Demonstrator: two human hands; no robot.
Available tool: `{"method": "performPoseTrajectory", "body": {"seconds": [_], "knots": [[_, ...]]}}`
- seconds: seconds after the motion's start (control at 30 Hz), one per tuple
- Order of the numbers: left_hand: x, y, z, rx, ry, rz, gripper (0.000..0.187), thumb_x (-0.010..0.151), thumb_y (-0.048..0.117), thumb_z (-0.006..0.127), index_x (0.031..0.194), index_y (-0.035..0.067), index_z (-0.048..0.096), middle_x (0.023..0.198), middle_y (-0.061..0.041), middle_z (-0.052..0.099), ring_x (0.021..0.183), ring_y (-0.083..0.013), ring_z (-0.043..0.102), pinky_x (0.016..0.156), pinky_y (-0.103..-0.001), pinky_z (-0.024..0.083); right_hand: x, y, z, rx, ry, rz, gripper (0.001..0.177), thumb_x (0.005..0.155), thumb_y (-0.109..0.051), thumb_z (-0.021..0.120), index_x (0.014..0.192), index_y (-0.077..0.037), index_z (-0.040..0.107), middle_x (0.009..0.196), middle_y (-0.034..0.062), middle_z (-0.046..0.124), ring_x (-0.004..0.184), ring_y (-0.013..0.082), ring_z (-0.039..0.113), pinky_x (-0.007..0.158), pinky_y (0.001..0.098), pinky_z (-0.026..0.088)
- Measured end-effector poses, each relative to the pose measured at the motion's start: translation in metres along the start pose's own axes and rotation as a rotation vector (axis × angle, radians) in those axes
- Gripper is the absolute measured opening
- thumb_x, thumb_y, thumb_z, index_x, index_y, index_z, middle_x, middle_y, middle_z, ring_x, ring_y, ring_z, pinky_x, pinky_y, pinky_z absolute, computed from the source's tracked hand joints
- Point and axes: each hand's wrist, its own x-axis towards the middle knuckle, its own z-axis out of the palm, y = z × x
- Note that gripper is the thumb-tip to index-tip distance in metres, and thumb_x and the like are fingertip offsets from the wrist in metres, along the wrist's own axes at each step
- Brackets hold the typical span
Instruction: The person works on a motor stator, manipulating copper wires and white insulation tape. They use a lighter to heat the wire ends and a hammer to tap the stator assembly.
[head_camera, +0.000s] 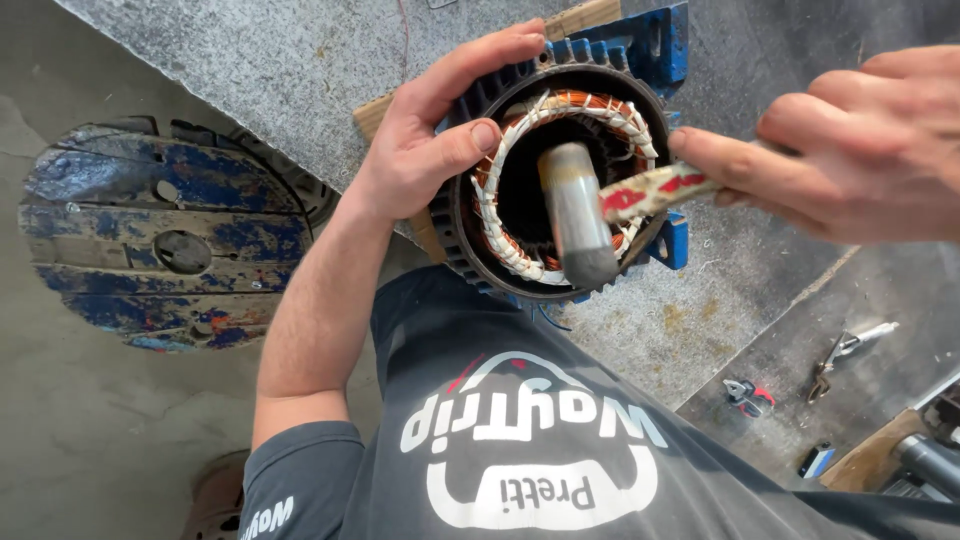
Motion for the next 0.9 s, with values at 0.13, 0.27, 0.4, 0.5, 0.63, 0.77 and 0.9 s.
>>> {"method": "performPoseTrajectory", "body": {"seconds": [0.13,0.27,0.4,0.5,0.63,0.77,0.9], "knots": [[-0.003,0.005,0.004,0.004,-0.007,-0.008,0.062,0.112,0.045,0.065,0.156,0.005,0.050,0.166,-0.010,0.046,0.152,-0.0194,0.041,0.130,-0.033,0.034,0.005,0.002,-0.004,0.118,0.031,-0.075,0.059,0.082,-0.053,0.070,0.136,-0.029,0.072,0.059,-0.0072,0.059,0.049,0.0102,0.060,0.047,0.0278,0.045],[-0.016,0.026,0.025,0.071,0.122,-0.055,0.060,0.110,0.042,0.066,0.154,0.004,0.050,0.162,-0.013,0.049,0.148,-0.0224,0.045,0.128,-0.035,0.035,-0.007,-0.001,0.001,0.048,0.090,0.013,0.054,0.084,-0.052,0.070,0.133,-0.030,0.072,0.058,-0.0088,0.055,0.050,0.0084,0.058,0.047,0.0252,0.043],[-0.050,0.055,0.095,0.852,0.438,0.212,0.047,0.100,0.031,0.067,0.138,0.007,0.054,0.148,-0.013,0.048,0.142,-0.0260,0.048,0.125,-0.043,0.033,-0.017,-0.004,-0.003,0.077,0.109,0.030,0.052,0.084,-0.047,0.072,0.133,-0.029,0.074,0.059,-0.0087,0.054,0.050,0.0091,0.056,0.049,0.0263,0.042],[-0.058,0.062,0.139,1.259,0.271,0.557,0.036,0.088,0.026,0.066,0.121,0.012,0.064,0.129,-0.006,0.062,0.119,-0.0241,0.059,0.120,-0.050,0.028,-0.026,-0.022,-0.014,-0.038,0.193,0.101,0.049,0.084,-0.046,0.075,0.130,-0.028,0.079,0.059,-0.0088,0.054,0.049,0.0084,0.053,0.047,0.0256,0.038],[-0.059,0.066,0.161,1.395,0.053,0.202,0.041,0.097,0.024,0.072,0.133,0.007,0.064,0.130,-0.013,0.064,0.123,-0.0279,0.064,0.123,-0.047,0.033,-0.079,-0.046,0.011,0.028,0.372,0.253,0.046,0.083,-0.034,0.082,0.124,-0.014,0.081,0.064,-0.0028,0.055,0.051,0.0143,0.051,0.051,0.0311,0.037],[-0.032,0.088,0.186,1.579,0.079,0.204,0.063,0.082,0.031,0.078,0.132,-0.001,0.057,0.112,-0.015,0.068,0.103,-0.0277,0.069,0.104,-0.041,0.046,-0.167,-0.088,0.070,0.174,0.376,0.504,0.045,0.098,-0.021,0.084,0.138,-0.005,0.075,0.084,0.0055,0.063,0.066,0.0182,0.055,0.063,0.0321,0.041],[-0.024,0.045,0.192,1.656,0.015,0.011,0.092,0.074,0.043,0.083,0.150,0.002,0.052,0.077,-0.007,0.061,0.063,-0.0222,0.060,0.064,-0.036,0.046,-0.179,-0.144,0.039,0.131,0.386,0.595,0.044,0.102,-0.023,0.081,0.142,-0.006,0.073,0.087,0.0055,0.064,0.071,0.0183,0.057,0.067,0.0309,0.042]]}}
